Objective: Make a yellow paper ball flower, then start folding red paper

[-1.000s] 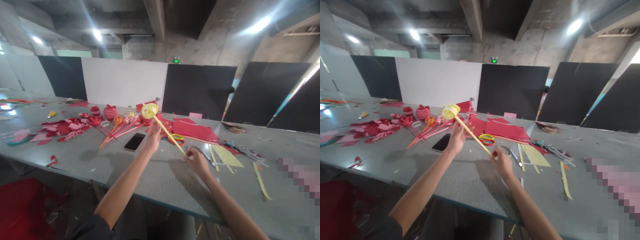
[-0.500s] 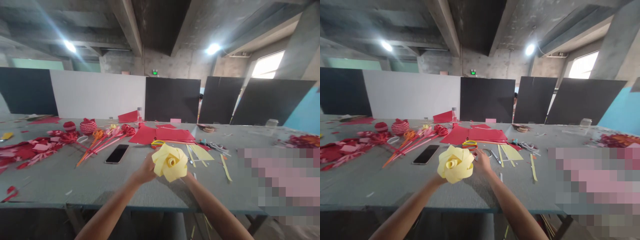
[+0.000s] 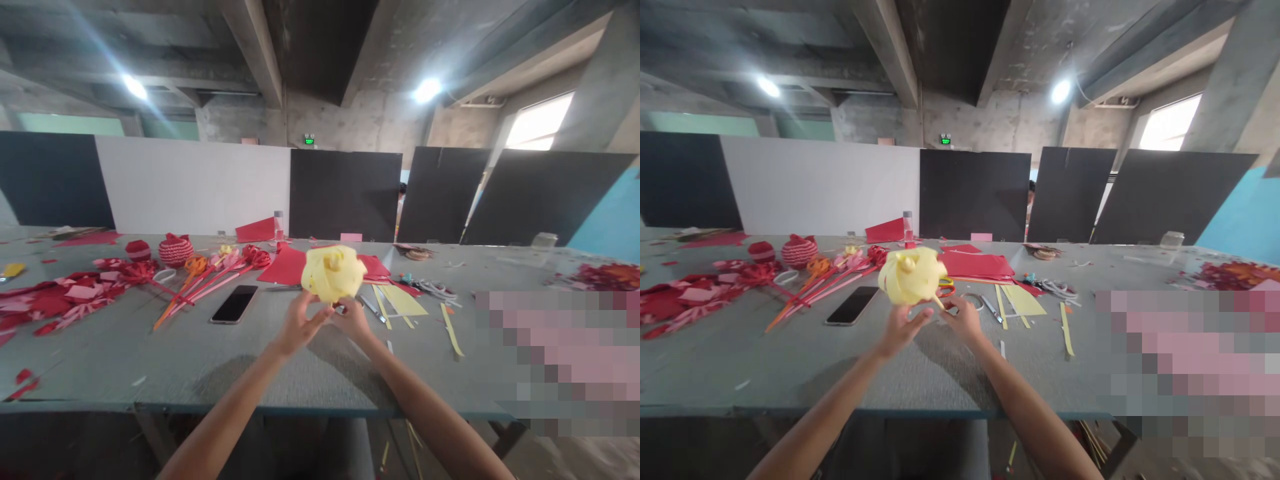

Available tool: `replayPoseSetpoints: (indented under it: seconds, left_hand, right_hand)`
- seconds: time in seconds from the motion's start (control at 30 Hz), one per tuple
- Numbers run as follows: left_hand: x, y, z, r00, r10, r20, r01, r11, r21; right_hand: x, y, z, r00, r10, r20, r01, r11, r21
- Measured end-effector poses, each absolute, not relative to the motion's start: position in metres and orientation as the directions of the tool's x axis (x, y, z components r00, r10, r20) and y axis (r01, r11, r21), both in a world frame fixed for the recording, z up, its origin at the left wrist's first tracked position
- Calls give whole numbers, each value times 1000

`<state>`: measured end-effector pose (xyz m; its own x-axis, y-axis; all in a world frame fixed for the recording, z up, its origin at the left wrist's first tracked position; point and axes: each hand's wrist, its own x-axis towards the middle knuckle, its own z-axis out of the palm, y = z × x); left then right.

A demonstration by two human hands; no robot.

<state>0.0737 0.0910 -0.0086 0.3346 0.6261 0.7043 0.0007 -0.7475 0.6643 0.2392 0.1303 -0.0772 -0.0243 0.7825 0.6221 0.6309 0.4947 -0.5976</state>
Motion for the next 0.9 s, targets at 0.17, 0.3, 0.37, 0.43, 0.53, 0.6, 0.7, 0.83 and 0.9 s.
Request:
replayPoseSetpoints:
  seconds: [0.17,0.3,0.37,0.43,0.53,0.6,0.7,0.83,0.9]
  left_hand:
    - [82,123,-21,346,725,595,4,-636,772]
    - [84,148,-34,348,767,538,46,-587,808]
    - [84,155,-39,338,779,528,63,-578,813]
    - [84,158,-42,324,789,522,79,-572,816]
    - [84,156,-46,325,797,508,104,-564,819]
    - [84,154,-48,331,801,499,121,-561,819]
    - [83,152,-51,309,813,494,150,-555,818]
    - [80,146,-52,256,829,498,167,-545,821]
    - [80,141,-52,219,831,512,159,-548,821]
  right_hand:
    - [239,129,-71,-47,782,622,569,532,-626]
    - [236,130,-72,-84,785,614,500,566,-655]
    - [234,131,-74,-111,788,606,462,581,-670]
    - [233,132,-76,-144,787,600,423,597,-681]
    - [231,132,-78,-197,780,594,370,620,-692]
    - [231,132,-78,-232,776,586,341,629,-698]
    - [230,129,-78,-286,774,565,304,633,-712]
    - [229,123,-74,-348,773,530,266,624,-735]
    - [229,120,-72,-368,776,512,251,613,-749]
